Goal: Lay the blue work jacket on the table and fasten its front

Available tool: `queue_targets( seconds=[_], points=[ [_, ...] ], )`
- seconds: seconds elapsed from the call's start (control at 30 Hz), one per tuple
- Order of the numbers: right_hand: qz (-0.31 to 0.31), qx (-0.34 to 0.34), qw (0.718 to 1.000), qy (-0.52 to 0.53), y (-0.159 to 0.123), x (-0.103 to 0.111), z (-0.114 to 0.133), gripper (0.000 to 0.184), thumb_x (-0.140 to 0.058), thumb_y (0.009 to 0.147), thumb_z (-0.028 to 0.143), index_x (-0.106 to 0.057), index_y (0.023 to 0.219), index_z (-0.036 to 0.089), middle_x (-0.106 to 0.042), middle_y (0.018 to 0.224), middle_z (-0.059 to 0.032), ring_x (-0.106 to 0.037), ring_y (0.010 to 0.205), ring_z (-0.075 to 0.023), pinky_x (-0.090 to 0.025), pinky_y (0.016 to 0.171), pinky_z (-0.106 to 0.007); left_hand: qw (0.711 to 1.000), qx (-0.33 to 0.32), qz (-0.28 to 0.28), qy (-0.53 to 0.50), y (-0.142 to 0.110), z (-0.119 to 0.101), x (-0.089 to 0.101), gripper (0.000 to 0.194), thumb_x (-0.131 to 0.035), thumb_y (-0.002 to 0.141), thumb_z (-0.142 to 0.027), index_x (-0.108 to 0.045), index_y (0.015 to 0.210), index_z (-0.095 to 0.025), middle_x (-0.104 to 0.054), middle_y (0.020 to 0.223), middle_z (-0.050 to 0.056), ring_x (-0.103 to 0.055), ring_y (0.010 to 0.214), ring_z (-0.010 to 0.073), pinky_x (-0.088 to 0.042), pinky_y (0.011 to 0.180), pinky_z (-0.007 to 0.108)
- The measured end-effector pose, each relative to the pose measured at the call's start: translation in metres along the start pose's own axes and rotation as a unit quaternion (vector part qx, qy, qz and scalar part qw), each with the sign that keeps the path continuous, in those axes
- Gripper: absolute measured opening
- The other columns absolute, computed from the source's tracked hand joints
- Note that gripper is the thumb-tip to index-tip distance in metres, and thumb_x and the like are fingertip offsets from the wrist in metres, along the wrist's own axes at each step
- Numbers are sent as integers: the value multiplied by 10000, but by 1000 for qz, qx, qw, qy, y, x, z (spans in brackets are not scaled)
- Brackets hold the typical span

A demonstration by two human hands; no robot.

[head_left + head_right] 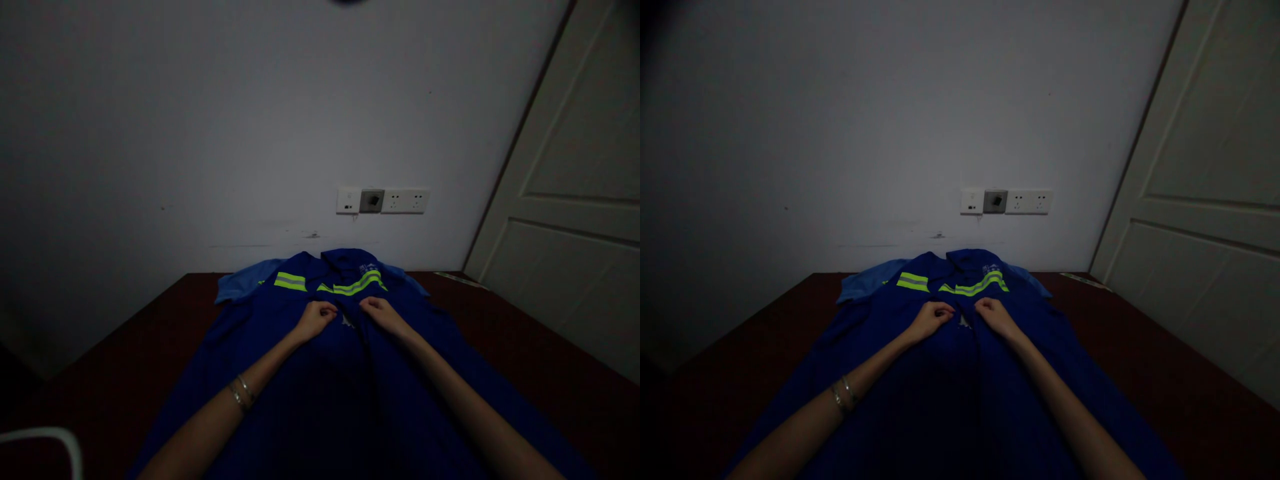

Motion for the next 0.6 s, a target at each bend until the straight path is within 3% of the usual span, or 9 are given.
queue_targets(
  seconds=[0.2, 0.3, 0.47, 0.6],
  points=[
    [-21, -34, 997, 70, 2, -4, -17, 139, -513, 631, 254, -570, 701, 148, -559, 546, 33, -484, 499, -101, -364, 511, -206, 999, 7, 6, -47, -2, -1, -3, 121, -579, 677, -170, -623, 774, -112, -656, 688, 34, -611, 679, 140, -450, 651, 223],
    [-33, -16, 998, 45, 3, -2, -19, 143, -511, 631, 246, -583, 701, 144, -571, 563, 25, -495, 518, -102, -369, 520, -206, 999, 7, 13, -50, -2, -4, -4, 89, -578, 676, -167, -624, 726, -109, -659, 716, 46, -610, 690, 141, -447, 647, 219],
    [13, -3, 1000, -2, 0, -13, -18, 197, -587, 602, 274, -598, 744, 138, -594, 587, 8, -503, 524, -104, -358, 509, -204, 999, -10, 2, -37, -3, -10, -3, 89, -568, 677, -150, -634, 718, -109, -658, 715, 48, -601, 692, 138, -452, 679, 232],
    [7, 25, 996, -85, -7, -14, -8, 260, -650, 567, 316, -618, 737, 122, -616, 661, -16, -526, 607, -123, -370, 564, -215, 1000, -17, -4, -20, -4, -11, -2, 100, -558, 683, -150, -642, 725, -116, -658, 716, 45, -599, 699, 138, -456, 702, 243]
  ],
)
Point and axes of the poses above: each hand's wrist, its own y-axis towards the middle knuckle, its own x-axis out of the back of the hand, z = x × y, the point moved 10 cm from there along y, towards the middle knuckle
